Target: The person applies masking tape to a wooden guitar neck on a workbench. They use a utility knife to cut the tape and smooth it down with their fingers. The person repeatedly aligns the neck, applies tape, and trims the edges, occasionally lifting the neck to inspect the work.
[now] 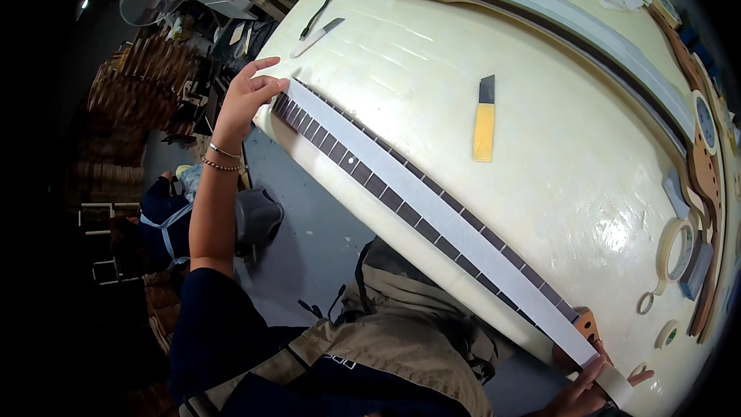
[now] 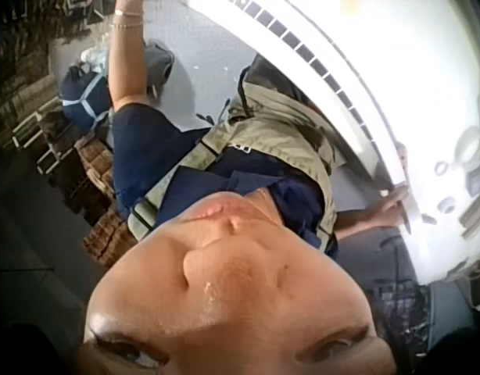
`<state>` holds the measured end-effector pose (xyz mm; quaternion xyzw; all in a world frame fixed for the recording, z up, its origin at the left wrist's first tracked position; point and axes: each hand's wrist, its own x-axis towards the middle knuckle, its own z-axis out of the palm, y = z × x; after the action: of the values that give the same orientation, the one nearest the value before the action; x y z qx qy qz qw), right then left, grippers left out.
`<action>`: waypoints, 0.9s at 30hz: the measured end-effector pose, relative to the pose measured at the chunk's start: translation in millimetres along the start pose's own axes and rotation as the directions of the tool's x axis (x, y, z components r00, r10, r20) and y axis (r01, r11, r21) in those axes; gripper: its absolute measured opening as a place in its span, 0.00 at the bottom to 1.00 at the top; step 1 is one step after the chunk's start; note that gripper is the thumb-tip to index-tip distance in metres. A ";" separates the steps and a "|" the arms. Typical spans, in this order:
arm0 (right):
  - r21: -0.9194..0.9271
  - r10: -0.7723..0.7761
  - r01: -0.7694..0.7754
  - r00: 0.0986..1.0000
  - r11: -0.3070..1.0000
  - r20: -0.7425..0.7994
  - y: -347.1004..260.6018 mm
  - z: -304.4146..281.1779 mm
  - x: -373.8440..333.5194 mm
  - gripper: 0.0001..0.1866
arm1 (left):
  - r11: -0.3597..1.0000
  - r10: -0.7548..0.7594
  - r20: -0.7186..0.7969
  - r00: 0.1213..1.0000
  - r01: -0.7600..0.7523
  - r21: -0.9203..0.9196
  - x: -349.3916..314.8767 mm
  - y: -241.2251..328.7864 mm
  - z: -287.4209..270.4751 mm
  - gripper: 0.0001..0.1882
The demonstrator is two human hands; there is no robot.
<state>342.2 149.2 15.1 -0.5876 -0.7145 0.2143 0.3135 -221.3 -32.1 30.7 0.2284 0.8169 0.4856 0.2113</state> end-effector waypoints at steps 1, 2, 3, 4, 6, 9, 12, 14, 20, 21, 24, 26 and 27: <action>0.005 0.011 -0.011 1.000 1.000 0.001 1.1 -0.6 0.9 0.36 | 1.000 -0.016 -0.015 1.000 0.016 0.014 0.4 2.5 0.9 0.29; 0.010 0.021 -0.021 1.000 1.000 0.008 2.0 -0.3 1.8 0.36 | 0.999 -0.016 -0.021 1.000 0.017 0.030 0.7 3.8 1.5 0.29; 0.014 0.030 -0.030 1.000 0.999 0.009 3.0 -0.5 3.0 0.36 | 0.999 -0.016 -0.027 0.999 0.018 0.047 0.8 4.7 2.1 0.29; 0.022 0.039 -0.039 0.999 0.999 0.011 3.7 -1.6 3.3 0.36 | 0.998 -0.016 -0.033 0.999 0.018 0.063 1.1 5.7 2.7 0.28; 0.030 0.057 -0.057 0.998 0.998 0.016 6.0 -2.0 5.0 0.36 | 0.997 -0.027 -0.035 0.999 0.029 0.070 1.6 7.1 2.9 0.29; 0.019 0.062 -0.062 0.998 0.998 0.026 6.3 -3.0 5.3 0.36 | 0.996 -0.062 -0.031 0.998 0.064 0.069 3.3 10.3 2.4 0.31; 0.012 0.025 -0.025 0.999 1.000 0.022 8.3 -2.1 5.3 0.36 | 0.996 -0.062 -0.037 0.997 0.064 0.063 2.6 13.3 4.9 0.31; 0.030 -0.022 0.022 1.000 0.999 0.005 8.8 0.6 5.1 0.37 | 0.993 -0.096 -0.019 0.995 0.097 0.063 4.1 11.7 1.5 0.30; -0.133 -0.029 0.035 0.999 0.990 0.045 13.4 -5.4 3.5 0.32 | 0.811 0.386 -0.217 0.897 -0.219 0.542 2.2 -29.5 -8.0 0.23; -0.135 -0.040 0.046 0.998 0.990 0.044 9.5 -6.6 0.2 0.28 | 0.828 0.488 -0.263 0.832 -0.346 0.441 -7.2 -19.3 10.0 0.21; 0.086 -0.039 0.038 0.999 0.996 0.003 -5.0 9.6 -3.5 0.14 | 0.378 0.598 0.270 0.755 -0.563 0.735 -23.9 -11.3 17.5 0.28; 0.129 -0.049 0.053 0.998 0.990 -0.032 -2.7 14.6 -4.9 0.13 | 0.446 0.549 0.223 0.806 -0.508 0.737 -26.7 -32.0 19.8 0.33; 0.129 -0.052 0.059 0.997 0.990 -0.058 -4.5 17.4 -5.6 0.13 | 0.473 0.613 0.212 0.761 -0.568 0.674 -27.9 -32.4 25.0 0.34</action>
<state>327.6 143.8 4.6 -0.5513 -0.7062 0.2358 0.3765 -190.1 -44.5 -5.7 0.5433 0.8133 0.1845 -0.0971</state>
